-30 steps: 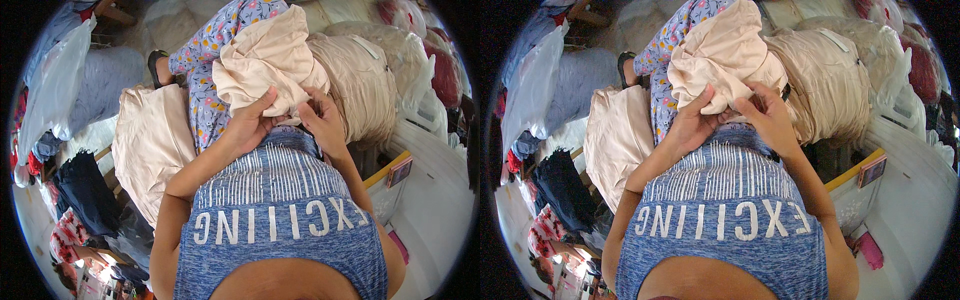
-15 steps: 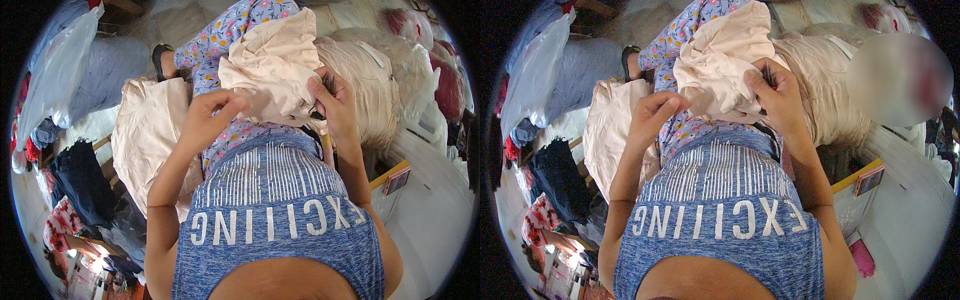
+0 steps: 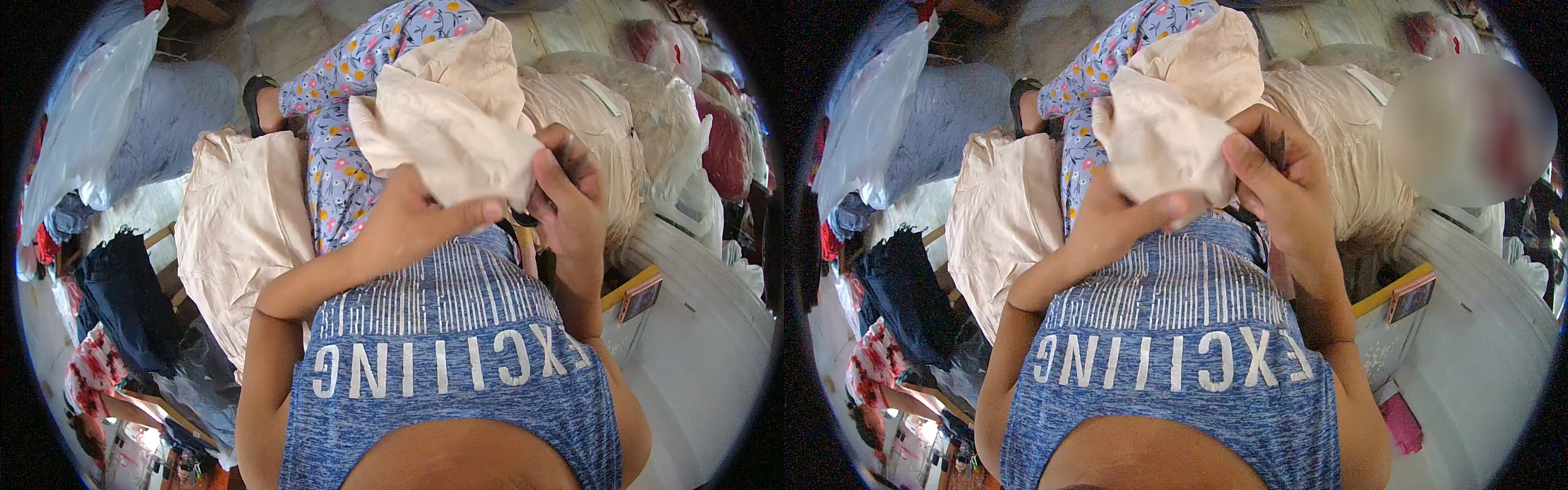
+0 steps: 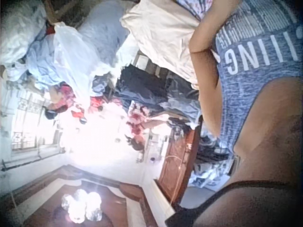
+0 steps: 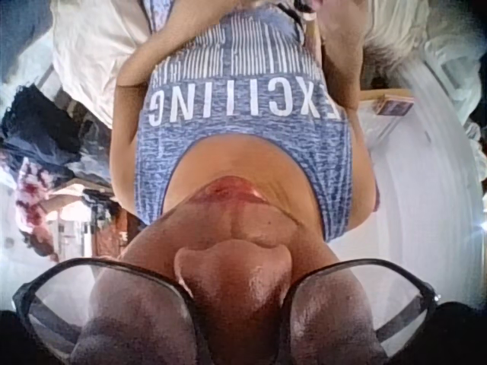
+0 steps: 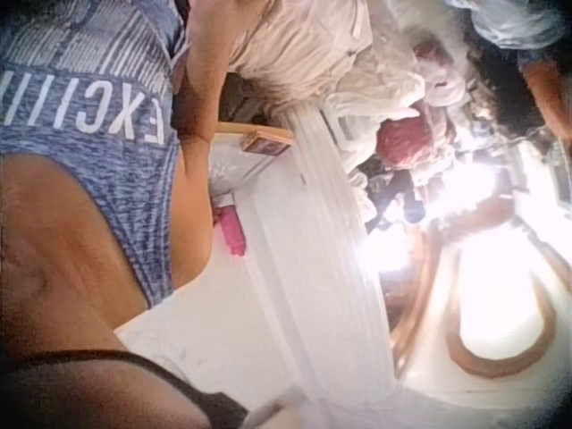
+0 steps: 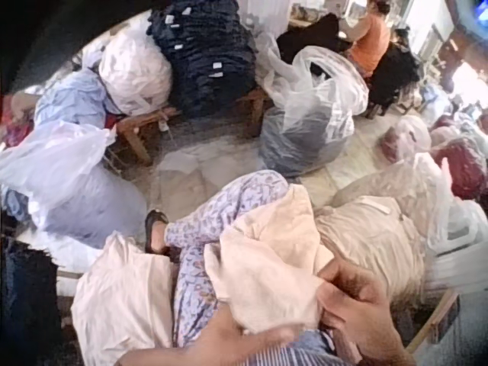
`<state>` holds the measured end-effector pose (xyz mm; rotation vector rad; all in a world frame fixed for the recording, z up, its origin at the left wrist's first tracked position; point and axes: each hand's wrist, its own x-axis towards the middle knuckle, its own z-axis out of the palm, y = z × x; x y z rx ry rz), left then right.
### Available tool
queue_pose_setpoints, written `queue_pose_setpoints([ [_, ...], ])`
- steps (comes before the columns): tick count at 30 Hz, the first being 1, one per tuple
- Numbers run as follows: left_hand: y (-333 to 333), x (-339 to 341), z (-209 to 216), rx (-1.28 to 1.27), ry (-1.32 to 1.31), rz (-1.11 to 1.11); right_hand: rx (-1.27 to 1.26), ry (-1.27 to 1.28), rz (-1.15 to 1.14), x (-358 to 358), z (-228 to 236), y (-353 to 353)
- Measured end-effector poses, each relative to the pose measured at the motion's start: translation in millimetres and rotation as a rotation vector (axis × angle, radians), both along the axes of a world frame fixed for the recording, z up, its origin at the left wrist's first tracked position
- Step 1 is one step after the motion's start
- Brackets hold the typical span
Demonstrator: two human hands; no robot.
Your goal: The person threads a plastic fastener through a tag and a garment by hand, then uses a tagging tool to secure the tag to the fabric.
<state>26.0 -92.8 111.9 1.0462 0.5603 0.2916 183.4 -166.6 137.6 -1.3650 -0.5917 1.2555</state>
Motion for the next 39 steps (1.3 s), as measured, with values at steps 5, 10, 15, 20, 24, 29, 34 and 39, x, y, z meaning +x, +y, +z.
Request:
queue_pose_setpoints([
  [5,-1.4,10.3,-16.5,-0.039,-0.063,0.108,-0.083,-0.092,0.003,1.9,-3.6,8.8],
  [10,5.5,19.3,-64.4,-0.466,-0.010,0.080,-0.200,-0.327,0.052,10.8,-50.9,22.8],
  [15,-1.2,26.4,-116.4,-0.263,0.130,0.227,-0.340,-0.216,0.064,17.2,-100.0,18.4],
  [20,6.7,21.7,-108.1,-0.182,0.157,0.207,-0.292,-0.219,-0.023,8.0,-103.1,29.9],
  [24,17.4,36.3,-112.5,-0.106,0.090,0.061,-0.204,-0.249,-0.022,18.8,-105.8,29.6],
  [29,1.1,36.0,-104.2,-0.101,0.107,0.257,-0.280,-0.192,0.115,22.6,-106.9,18.2],
  [34,3.6,38.8,-96.8,0.058,0.164,0.153,-0.256,-0.236,0.133,30.2,-104.4,1.1],
  [39,10.1,67.0,-108.7,0.295,0.275,-0.013,-0.053,-0.396,0.075,39.4,-110.2,-12.6],
])
